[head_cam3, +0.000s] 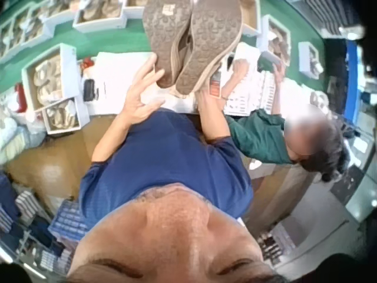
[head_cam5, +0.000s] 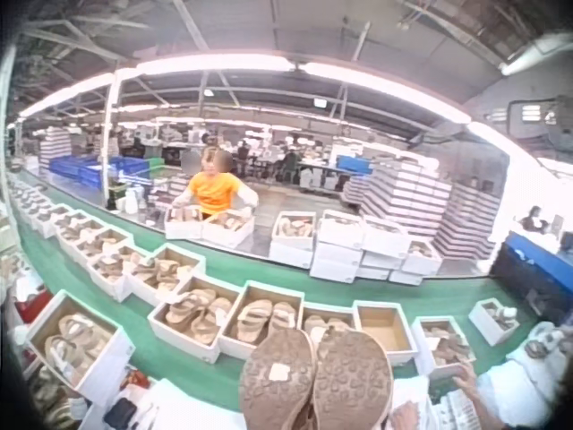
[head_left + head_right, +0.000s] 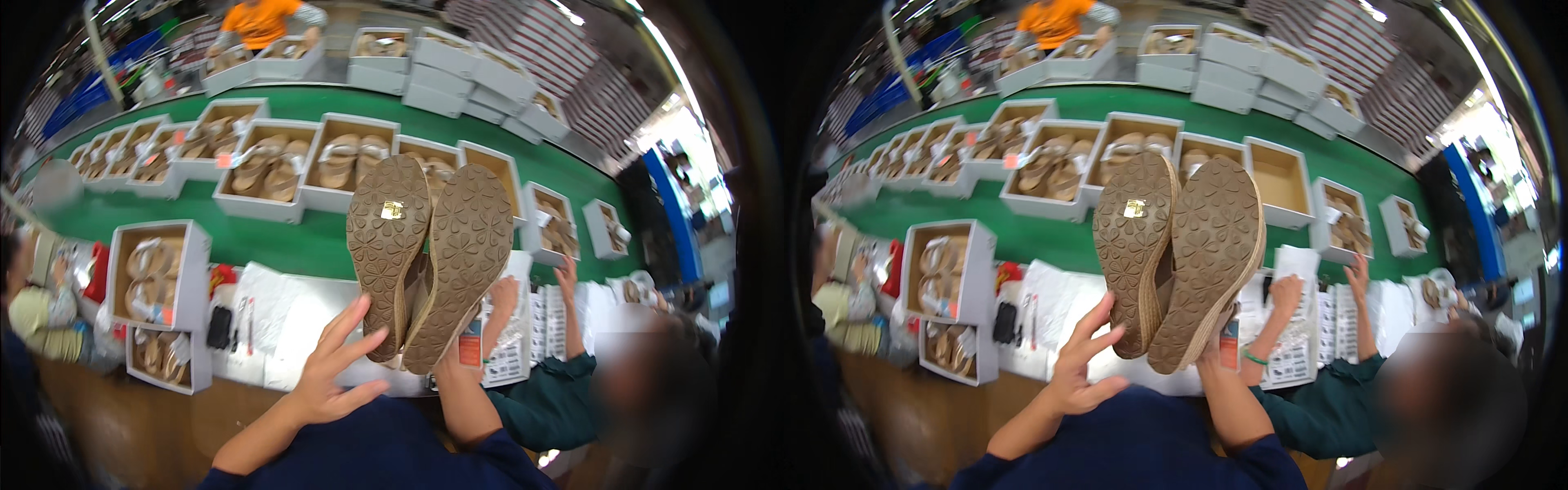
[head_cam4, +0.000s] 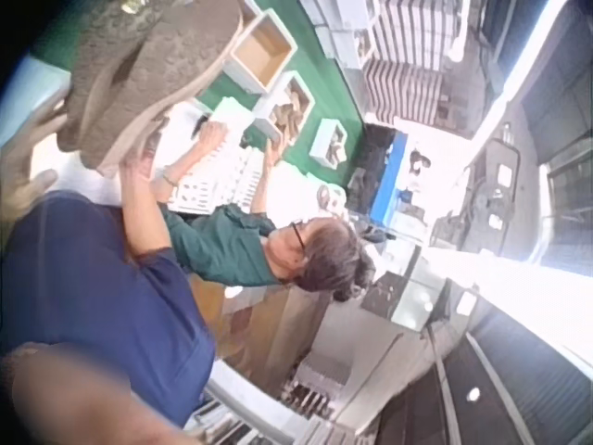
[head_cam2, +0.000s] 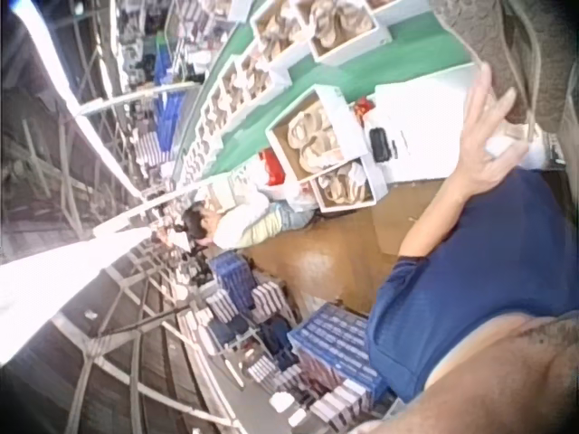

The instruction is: The person repeatedly picks up pairs of beige wedge sandals from open boxes on a green table, turns them over to view the soles and uppers, and places them back into the boxes. The person handles multiple pairs in sequence without using any tools.

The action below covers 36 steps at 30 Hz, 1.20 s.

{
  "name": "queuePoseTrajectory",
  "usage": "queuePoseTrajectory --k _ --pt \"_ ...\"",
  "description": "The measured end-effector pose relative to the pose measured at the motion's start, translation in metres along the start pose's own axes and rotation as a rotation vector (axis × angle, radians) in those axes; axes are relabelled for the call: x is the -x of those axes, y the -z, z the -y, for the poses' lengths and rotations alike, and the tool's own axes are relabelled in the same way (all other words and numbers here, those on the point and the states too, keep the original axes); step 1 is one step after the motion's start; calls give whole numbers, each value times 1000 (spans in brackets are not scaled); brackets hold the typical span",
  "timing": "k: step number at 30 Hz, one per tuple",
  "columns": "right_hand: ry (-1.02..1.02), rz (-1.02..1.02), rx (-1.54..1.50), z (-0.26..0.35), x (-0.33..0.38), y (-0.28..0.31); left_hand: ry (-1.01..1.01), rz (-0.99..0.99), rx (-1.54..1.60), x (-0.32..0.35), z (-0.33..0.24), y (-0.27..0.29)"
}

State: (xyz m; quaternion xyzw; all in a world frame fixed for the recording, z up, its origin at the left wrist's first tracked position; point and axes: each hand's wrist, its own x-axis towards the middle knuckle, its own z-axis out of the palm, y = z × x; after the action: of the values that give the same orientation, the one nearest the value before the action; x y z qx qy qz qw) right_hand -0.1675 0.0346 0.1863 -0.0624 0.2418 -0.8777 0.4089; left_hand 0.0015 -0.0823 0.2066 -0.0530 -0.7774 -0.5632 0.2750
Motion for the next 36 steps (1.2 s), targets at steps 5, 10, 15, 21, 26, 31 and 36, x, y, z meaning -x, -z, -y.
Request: queuePoseTrajectory --k 5,10,15,21,26,31,36 --pt "86 -26 10 29 -19 18 171 -60 182 14 18 -12" --pt "234 -170 223 60 -34 41 287 -42 203 5 29 -22" --pt "640 -549 888 181 -65 81 415 -74 174 -3 45 -20" --pt "443 -906 1721 298 -180 191 720 -228 263 -2 73 -23" --pt "355 -1006 2092 328 -255 252 814 -350 283 -23 99 -27" --pt "406 -573 2250 233 -294 198 891 -339 190 -34 122 -26" --pt "-154 -377 2292 148 -325 221 916 -348 248 -40 116 -31"
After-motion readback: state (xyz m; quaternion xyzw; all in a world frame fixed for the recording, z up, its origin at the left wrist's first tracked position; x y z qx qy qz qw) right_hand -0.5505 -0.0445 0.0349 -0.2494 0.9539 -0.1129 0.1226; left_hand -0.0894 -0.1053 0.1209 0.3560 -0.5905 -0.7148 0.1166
